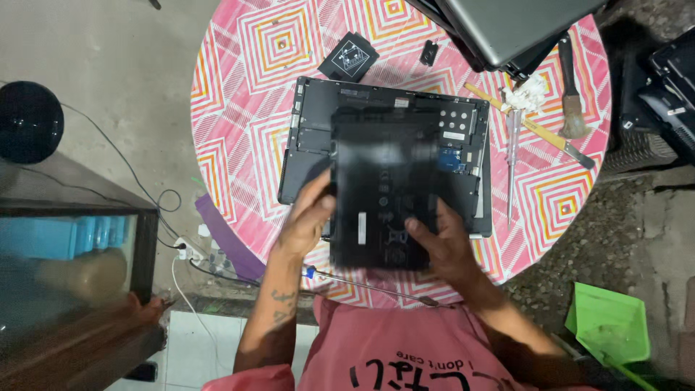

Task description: The person removes the back cover of a laptop, detaches the battery, and then uses a screwdriver to unscrew and remove the hard drive from the laptop chassis.

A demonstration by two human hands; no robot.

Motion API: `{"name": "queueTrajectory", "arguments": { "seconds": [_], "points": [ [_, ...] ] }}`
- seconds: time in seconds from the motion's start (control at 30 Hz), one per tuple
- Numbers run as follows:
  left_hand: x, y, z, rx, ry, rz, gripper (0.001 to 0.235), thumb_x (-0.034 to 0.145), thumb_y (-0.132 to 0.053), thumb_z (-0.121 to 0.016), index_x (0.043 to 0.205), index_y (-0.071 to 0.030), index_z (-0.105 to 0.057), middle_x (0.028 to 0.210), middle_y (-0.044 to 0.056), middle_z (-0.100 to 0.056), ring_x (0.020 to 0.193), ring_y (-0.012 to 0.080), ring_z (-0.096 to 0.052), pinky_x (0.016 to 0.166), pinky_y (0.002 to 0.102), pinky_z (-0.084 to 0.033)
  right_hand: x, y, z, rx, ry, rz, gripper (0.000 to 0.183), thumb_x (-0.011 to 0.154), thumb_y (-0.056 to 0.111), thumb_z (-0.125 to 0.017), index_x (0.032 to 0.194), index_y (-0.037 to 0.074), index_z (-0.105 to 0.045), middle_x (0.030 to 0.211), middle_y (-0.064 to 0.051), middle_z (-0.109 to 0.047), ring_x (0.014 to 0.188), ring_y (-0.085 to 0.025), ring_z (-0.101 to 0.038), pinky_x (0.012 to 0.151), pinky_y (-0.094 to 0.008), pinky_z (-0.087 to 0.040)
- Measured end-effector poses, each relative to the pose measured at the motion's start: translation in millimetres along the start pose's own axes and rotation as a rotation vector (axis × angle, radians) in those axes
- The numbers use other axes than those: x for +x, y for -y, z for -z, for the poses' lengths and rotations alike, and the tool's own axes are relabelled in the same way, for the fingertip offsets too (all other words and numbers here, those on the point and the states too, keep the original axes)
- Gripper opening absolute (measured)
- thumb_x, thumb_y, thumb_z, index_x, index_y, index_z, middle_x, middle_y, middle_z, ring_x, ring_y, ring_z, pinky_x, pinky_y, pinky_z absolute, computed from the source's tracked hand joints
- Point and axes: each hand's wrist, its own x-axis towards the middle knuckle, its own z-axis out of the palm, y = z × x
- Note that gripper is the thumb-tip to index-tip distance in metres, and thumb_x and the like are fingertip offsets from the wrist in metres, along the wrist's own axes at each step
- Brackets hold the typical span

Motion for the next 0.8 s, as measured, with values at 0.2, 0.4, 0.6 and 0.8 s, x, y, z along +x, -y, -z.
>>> {"name": "queueTrajectory", "arguments": {
  "seconds": [0.2,0.4,0.6,0.8],
  "points": [
    [2,4,63,0.17,-0.426,-0.013,0.041,0.097,-0.015,-0.064,0.137,-0.008,-0.056,0.103,0.01,-0.073,0.085,0.0131,-0.071,0.074,0.03,-0.063,10,29,-14,-0.326,0.216,0.137,0.049,0.092,0.016,-0.068,0.134,-0.005,-0.054,0.119,-0.025,-0.067,0.101,-0.033,-0.071,0.08,-0.041,-0.059],
    [30,-48,241,0.603,-0.586,-0.177,0.026,0.109,-0.017,-0.065,0.134,-0.009,-0.063,0.104,0.006,-0.069,0.091,0.0119,-0.068,0.081,0.03,-0.064,-23,28,8,-0.779,0.242,0.205,0.019,0.09,0.02,-0.071,0.107,0.012,-0.073,0.082,-0.006,-0.069,0.074,-0.025,-0.071,0.064,-0.034,-0.055],
    [55,-51,248,0.637,-0.497,0.027,0.012,0.108,-0.017,-0.055,0.11,-0.011,-0.066,0.101,-0.002,-0.069,0.087,0.0085,-0.066,0.077,0.024,-0.06,-55,-24,-11,-1.232,0.733,0.363,0.023,0.098,0.036,-0.059,0.109,0.016,-0.064,0.099,-0.006,-0.065,0.087,-0.026,-0.064,0.056,-0.042,-0.05],
    [78,-36,277,0.847,-0.487,-0.015,0.005,0.106,-0.019,-0.064,0.105,-0.014,-0.065,0.094,-0.002,-0.067,0.083,0.0094,-0.06,0.073,0.026,-0.052,-48,-26,-24,-1.325,0.781,0.415,0.015,0.099,0.024,-0.055,0.097,0.009,-0.056,0.09,-0.01,-0.061,0.077,-0.032,-0.062,0.051,-0.047,-0.046]
  ]
}}
